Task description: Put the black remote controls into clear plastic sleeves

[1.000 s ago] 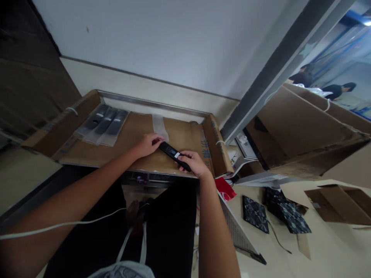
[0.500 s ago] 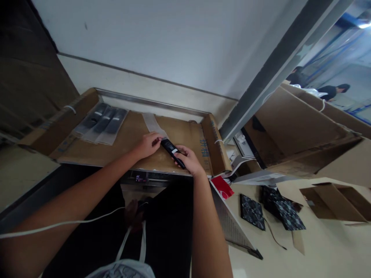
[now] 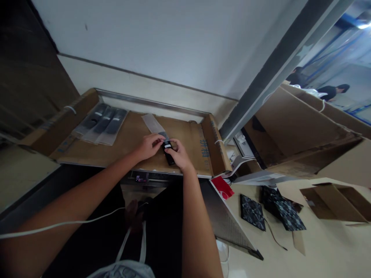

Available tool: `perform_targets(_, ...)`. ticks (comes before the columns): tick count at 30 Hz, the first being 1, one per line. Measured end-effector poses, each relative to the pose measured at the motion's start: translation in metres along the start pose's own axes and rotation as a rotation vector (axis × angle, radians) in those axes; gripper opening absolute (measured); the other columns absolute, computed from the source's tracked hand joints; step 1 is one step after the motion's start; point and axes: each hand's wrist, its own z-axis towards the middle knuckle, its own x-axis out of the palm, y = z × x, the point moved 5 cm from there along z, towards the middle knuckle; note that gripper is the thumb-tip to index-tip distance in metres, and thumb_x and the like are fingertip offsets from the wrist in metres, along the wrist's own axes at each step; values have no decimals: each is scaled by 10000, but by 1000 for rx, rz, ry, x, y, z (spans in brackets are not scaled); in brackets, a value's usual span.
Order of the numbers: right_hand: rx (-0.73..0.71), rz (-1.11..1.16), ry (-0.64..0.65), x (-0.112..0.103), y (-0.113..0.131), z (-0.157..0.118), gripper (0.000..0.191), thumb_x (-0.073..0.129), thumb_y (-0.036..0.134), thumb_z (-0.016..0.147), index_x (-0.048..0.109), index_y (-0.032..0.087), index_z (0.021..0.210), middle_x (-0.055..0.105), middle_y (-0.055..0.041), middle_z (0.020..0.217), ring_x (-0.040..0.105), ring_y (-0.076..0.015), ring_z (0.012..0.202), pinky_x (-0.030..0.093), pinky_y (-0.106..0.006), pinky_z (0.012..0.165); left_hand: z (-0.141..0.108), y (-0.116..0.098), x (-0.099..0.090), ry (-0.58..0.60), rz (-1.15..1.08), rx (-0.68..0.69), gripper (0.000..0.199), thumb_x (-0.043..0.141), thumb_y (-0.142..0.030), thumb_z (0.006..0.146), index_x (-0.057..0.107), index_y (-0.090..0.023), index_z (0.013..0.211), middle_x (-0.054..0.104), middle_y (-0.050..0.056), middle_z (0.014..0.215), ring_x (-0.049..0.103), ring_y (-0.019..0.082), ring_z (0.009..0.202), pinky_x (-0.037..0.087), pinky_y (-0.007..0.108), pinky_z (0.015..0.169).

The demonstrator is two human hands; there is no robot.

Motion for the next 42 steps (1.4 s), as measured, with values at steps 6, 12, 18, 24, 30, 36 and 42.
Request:
perform_targets(6,-44,9,-146,-4,-3,0,444,766,433,654,481,274,955,610,83,659,585,-158,599,418,-233,524,1,-1,4,42,-39,-23,285,544,-40,831,627,-186,1062,646,52,955,640,153,851,553,304,783)
perform_targets(12,-143,-78,-192,0,-4,12,398,747,453,681,422,256,800,509,77,667,515,-130,637,415,-237,599,1,-3,4,-3,1,-38,253,551,-42,820,630,-189,1011,634,34,911,625,147,815,536,290,760)
perform_targets(18,-47,-37,-135,6,-5,3,602,792,478,674,457,265,1127,679,19,894,603,-148,706,429,-210,525,1,-1,1,-19,-61,-53,227,538,-56,837,641,-179,998,665,45,926,639,150,838,535,292,774)
perform_targets(24,-47,35,12,17,4,-10,802,875,441,609,435,293,1263,707,-4,986,655,-164,764,473,-220,532,1,14,-1,-84,-161,-217,226,525,-62,837,638,-177,996,685,39,929,649,142,835,544,301,794)
perform_targets(30,-57,100,-17,18,2,-8,795,904,394,583,427,274,1208,698,8,946,645,-142,743,483,-211,547,0,16,1,-91,-193,-207,235,535,-51,823,636,-167,1000,682,43,928,650,140,841,547,303,801)
perform_targets(36,-45,116,-13,17,-2,-6,859,921,406,569,432,267,1261,716,-14,974,659,-168,765,505,-229,532,0,16,0,-109,-211,-192,246,537,-35,810,643,-163,992,677,39,911,649,131,838,537,278,788)
perform_targets(42,-85,124,-112,14,-5,-5,751,928,405,555,471,248,1131,730,0,923,647,-137,692,510,-202,482,0,15,1,-105,-247,-197,248,533,-32,803,649,-164,978,683,36,899,652,129,822,536,270,771)
